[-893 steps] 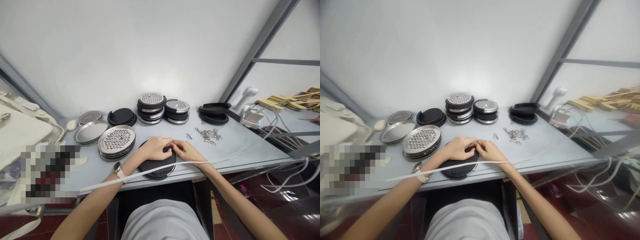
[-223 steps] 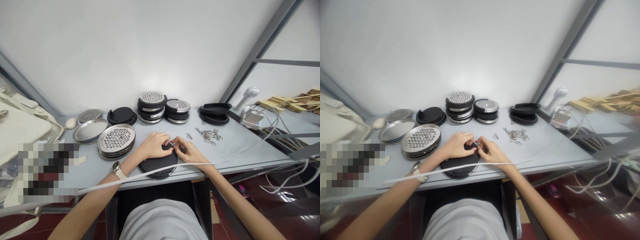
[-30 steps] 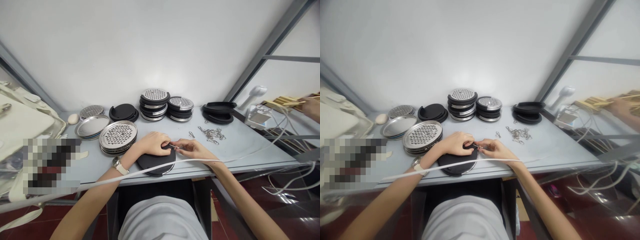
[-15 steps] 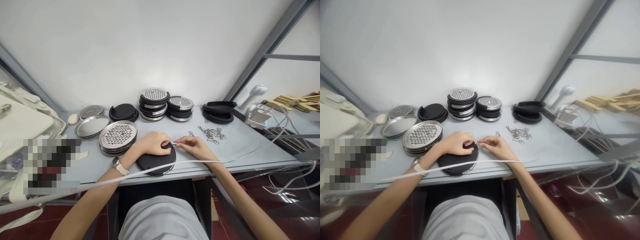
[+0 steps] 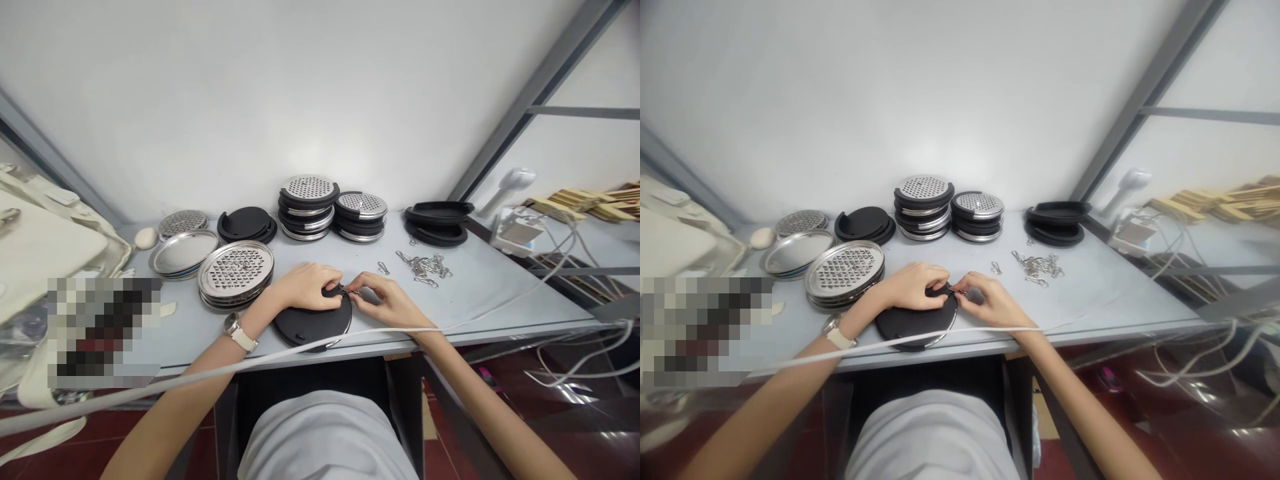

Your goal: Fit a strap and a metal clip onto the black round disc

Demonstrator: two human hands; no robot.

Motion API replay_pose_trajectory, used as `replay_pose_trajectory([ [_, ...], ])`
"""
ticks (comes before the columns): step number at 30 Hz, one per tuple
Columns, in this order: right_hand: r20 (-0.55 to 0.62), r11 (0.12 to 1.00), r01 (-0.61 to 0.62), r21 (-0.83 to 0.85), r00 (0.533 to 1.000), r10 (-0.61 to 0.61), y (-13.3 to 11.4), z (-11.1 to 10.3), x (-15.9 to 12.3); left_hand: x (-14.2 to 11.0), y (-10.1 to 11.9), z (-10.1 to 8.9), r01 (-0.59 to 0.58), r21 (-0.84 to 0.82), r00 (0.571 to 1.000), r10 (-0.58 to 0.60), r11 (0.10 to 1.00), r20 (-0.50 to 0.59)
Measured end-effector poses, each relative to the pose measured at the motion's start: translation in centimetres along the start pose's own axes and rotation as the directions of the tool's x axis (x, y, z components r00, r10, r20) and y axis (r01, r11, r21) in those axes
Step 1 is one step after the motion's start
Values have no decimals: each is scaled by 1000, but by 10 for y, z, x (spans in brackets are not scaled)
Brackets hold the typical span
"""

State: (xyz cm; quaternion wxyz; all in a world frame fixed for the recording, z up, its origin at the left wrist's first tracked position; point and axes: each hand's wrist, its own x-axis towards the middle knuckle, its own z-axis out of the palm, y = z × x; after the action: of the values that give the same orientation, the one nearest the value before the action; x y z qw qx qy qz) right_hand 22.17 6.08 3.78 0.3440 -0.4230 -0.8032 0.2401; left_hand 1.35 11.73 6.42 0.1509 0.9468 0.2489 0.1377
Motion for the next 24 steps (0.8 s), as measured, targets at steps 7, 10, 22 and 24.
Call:
replay_pose_trajectory([
  [7, -7, 1000, 5, 15, 1000, -5, 2, 0, 0, 0, 0, 0, -6, 0, 1000, 6, 1000, -8],
  [10, -9, 999, -3, 38, 1000, 4, 4, 0, 0, 0, -1, 0, -17, 7, 1000, 17, 1000, -6],
  [22, -2, 995, -73, 74, 997, 73, 2, 0, 1, 0, -1, 0, -17, 29, 1000, 17, 999, 3],
  [24, -8, 995, -83, 60, 997, 83, 0, 0, 2, 0, -1, -1, -11, 28, 1000, 11, 1000, 10],
])
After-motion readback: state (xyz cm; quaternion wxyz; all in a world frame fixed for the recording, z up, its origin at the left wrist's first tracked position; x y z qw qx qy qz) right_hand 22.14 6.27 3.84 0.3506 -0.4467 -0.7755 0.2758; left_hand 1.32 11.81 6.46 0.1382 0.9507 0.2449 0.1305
